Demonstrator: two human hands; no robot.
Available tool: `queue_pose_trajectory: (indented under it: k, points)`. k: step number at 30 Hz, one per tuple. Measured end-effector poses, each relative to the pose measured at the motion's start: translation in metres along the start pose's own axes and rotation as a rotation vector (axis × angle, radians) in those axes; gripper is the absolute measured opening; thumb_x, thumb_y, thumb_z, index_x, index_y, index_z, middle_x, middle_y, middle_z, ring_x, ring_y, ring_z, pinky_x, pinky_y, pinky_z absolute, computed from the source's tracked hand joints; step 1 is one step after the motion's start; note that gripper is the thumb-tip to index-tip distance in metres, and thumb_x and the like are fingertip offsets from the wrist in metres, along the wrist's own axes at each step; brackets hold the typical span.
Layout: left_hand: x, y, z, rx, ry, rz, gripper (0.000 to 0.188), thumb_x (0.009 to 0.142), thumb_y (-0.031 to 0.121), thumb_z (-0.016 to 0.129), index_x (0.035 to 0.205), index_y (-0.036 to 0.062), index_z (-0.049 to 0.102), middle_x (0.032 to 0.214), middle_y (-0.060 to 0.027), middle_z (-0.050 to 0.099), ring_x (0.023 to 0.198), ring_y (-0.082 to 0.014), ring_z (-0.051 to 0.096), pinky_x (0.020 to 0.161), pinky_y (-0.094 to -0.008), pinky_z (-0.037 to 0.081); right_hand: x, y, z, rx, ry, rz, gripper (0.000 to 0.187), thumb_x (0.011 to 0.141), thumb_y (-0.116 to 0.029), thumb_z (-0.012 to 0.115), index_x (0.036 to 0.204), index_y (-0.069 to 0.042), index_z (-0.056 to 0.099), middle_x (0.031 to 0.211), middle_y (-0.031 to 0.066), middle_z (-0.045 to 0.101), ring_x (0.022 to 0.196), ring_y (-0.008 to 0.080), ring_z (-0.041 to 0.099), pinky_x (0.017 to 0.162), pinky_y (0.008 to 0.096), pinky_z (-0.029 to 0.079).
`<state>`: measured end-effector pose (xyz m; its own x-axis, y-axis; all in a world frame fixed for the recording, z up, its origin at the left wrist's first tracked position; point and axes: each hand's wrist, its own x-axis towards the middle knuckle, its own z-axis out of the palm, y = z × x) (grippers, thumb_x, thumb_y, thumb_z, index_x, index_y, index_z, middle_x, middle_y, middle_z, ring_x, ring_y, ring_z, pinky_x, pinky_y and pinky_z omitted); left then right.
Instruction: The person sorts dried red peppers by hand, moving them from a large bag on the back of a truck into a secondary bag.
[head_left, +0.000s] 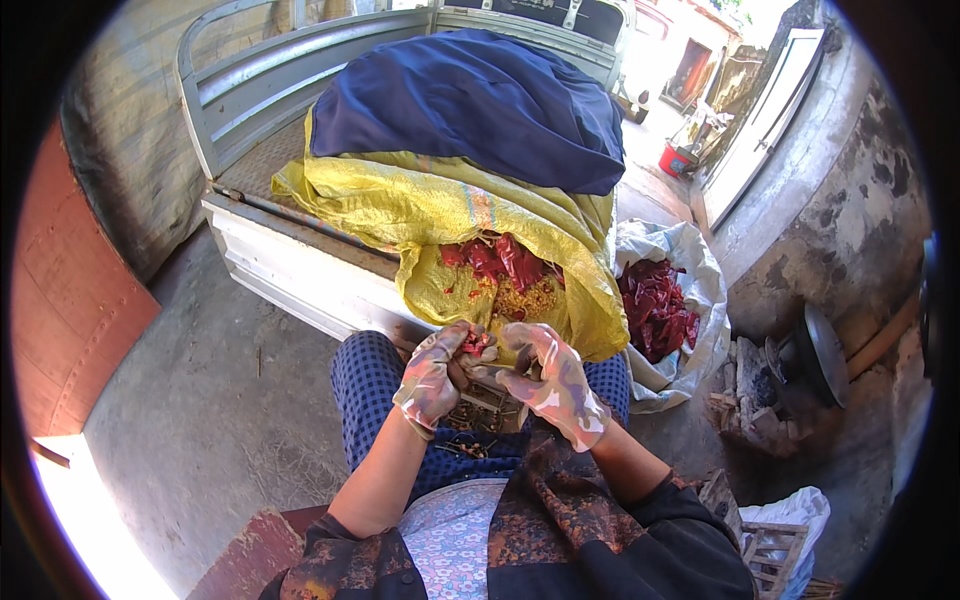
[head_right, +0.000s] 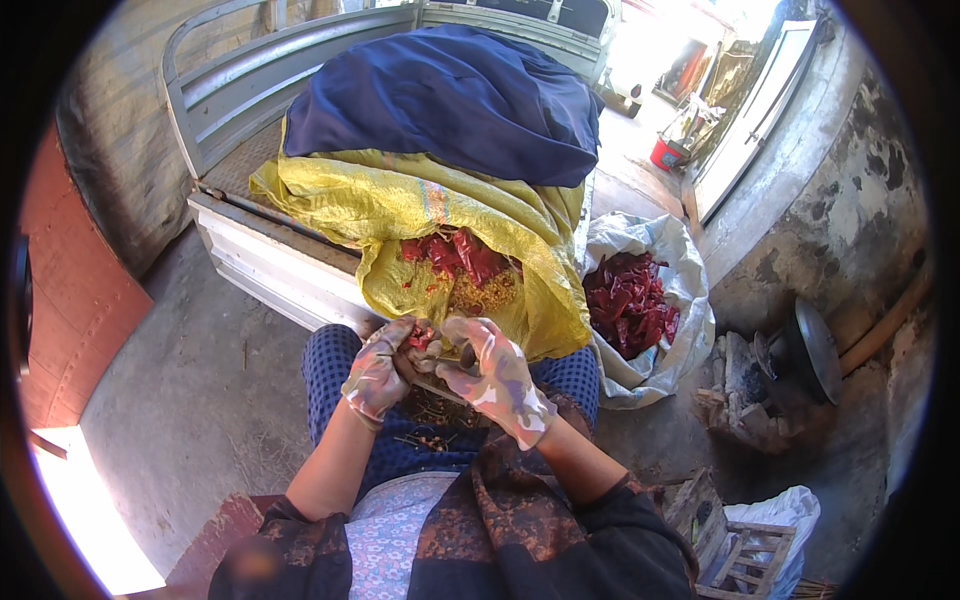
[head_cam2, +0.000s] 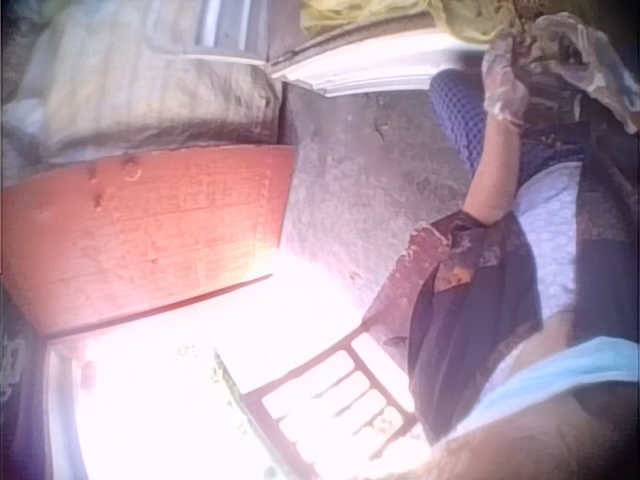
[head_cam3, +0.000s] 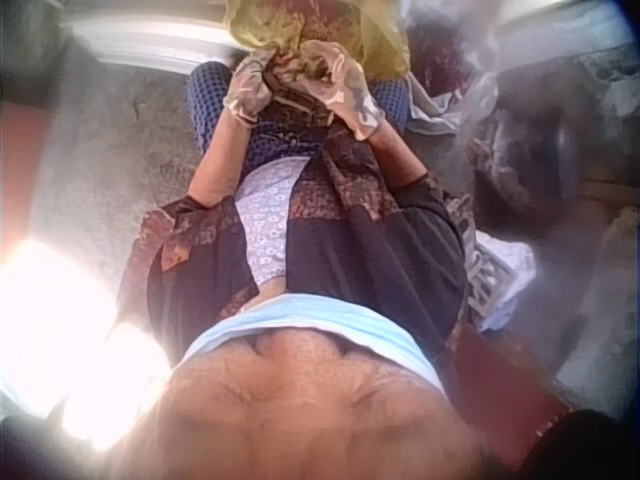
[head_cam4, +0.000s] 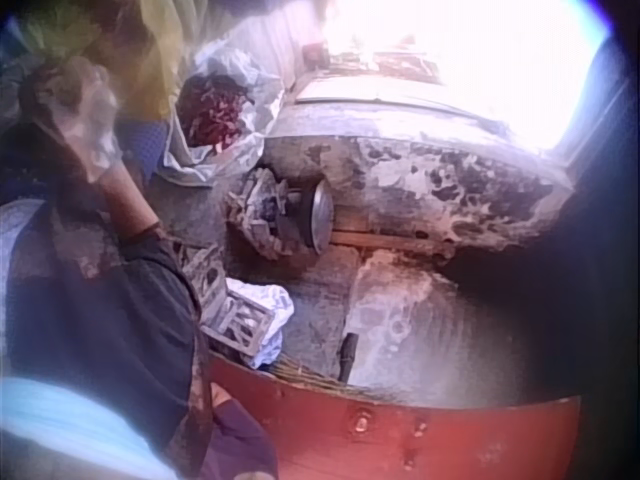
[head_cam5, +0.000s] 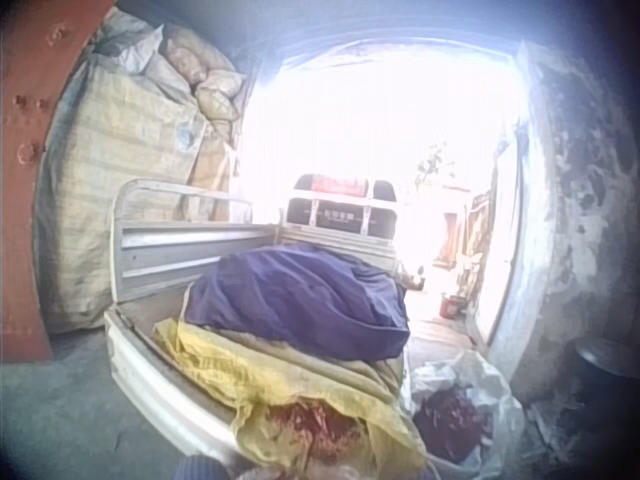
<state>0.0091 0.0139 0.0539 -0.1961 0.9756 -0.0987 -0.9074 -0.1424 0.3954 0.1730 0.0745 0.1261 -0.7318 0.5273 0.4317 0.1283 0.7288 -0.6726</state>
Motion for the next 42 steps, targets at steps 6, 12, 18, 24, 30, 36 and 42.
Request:
queue_pose_trajectory:
  k: [6, 12, 18, 24, 30, 36, 42]
  points:
    - [-0.010, -0.004, 0.015, 0.079, 0.054, -0.007, 0.018, 0.093, 0.012, 0.052, 0.106, 0.0013, 0.057, 0.096, -0.0099, 0.064, 0.081, -0.0208, 0.064, 0.072, -0.0313, 0.054, 0.015, -0.014, 0.010, -0.388, -0.112, -0.017, 0.055, 0.076, -0.017, 0.069, 0.126, -0.008, 0.048, 0.119, 0.0156, 0.049, 0.101, 0.0312, 0.058, 0.082, 0.0366, 0.051]
    - [-0.011, -0.008, 0.004, 0.197, -0.025, -0.013, 0.019, 0.092, 0.011, 0.053, 0.106, 0.0000, 0.059, 0.095, -0.0097, 0.065, 0.083, -0.0199, 0.065, 0.073, -0.0311, 0.054, 0.020, 0.002, 0.020, -0.578, -0.222, 0.017, 0.040, 0.080, -0.020, 0.062, 0.118, -0.012, 0.054, 0.116, 0.0124, 0.054, 0.095, 0.0321, 0.060, 0.078, 0.0379, 0.052]
    - [-0.006, -0.012, 0.005, 0.148, -0.221, -0.055, 0.030, 0.094, 0.014, 0.048, 0.117, -0.0046, 0.053, 0.108, -0.0148, 0.063, 0.096, -0.0233, 0.063, 0.085, -0.0337, 0.051, 0.017, 0.013, 0.000, 0.112, -0.099, 0.152, 0.023, 0.080, -0.006, 0.061, 0.103, -0.008, 0.059, 0.090, 0.0071, 0.058, 0.075, 0.0208, 0.060, 0.062, 0.0302, 0.049]
    - [-0.011, -0.014, 0.022, 0.273, -0.297, -0.153, 0.040, 0.096, 0.020, 0.046, 0.125, -0.0085, 0.047, 0.118, -0.0203, 0.058, 0.107, -0.0267, 0.060, 0.088, -0.0347, 0.050, 0.019, 0.046, -0.067, 0.861, 0.401, 0.307, 0.012, 0.082, -0.005, 0.060, 0.094, -0.004, 0.062, 0.089, 0.0091, 0.062, 0.075, 0.0220, 0.061, 0.067, 0.0299, 0.050]
    - [-0.007, -0.015, 0.016, 0.160, -0.226, -0.245, 0.039, 0.096, 0.016, 0.045, 0.125, -0.0095, 0.045, 0.121, -0.0234, 0.055, 0.105, -0.0327, 0.060, 0.077, -0.0249, 0.054, 0.018, 0.120, -0.190, -1.034, 0.571, 0.229, 0.014, 0.083, -0.014, 0.060, 0.093, -0.005, 0.063, 0.089, 0.0163, 0.064, 0.084, 0.0323, 0.063, 0.074, 0.0392, 0.050]
    - [-0.003, -0.021, 0.004, 0.156, -0.206, -0.200, 0.042, 0.094, 0.018, 0.048, 0.127, -0.0080, 0.044, 0.118, -0.0227, 0.056, 0.106, -0.0329, 0.059, 0.091, -0.0419, 0.048, 0.045, 0.083, -0.136, -0.594, 0.391, 0.075, 0.011, 0.080, -0.012, 0.060, 0.086, -0.007, 0.068, 0.080, 0.0120, 0.067, 0.075, 0.0259, 0.066, 0.067, 0.0362, 0.051]
    - [-0.001, -0.018, 0.000, 0.130, -0.192, -0.190, 0.040, 0.094, 0.015, 0.052, 0.126, -0.0077, 0.044, 0.117, -0.0212, 0.057, 0.103, -0.0285, 0.061, 0.081, -0.0327, 0.052, 0.067, 0.075, -0.034, -0.822, 0.058, 0.072, 0.042, 0.082, -0.041, 0.064, 0.108, -0.007, 0.061, 0.090, 0.0171, 0.066, 0.086, 0.0335, 0.065, 0.073, 0.0406, 0.052]
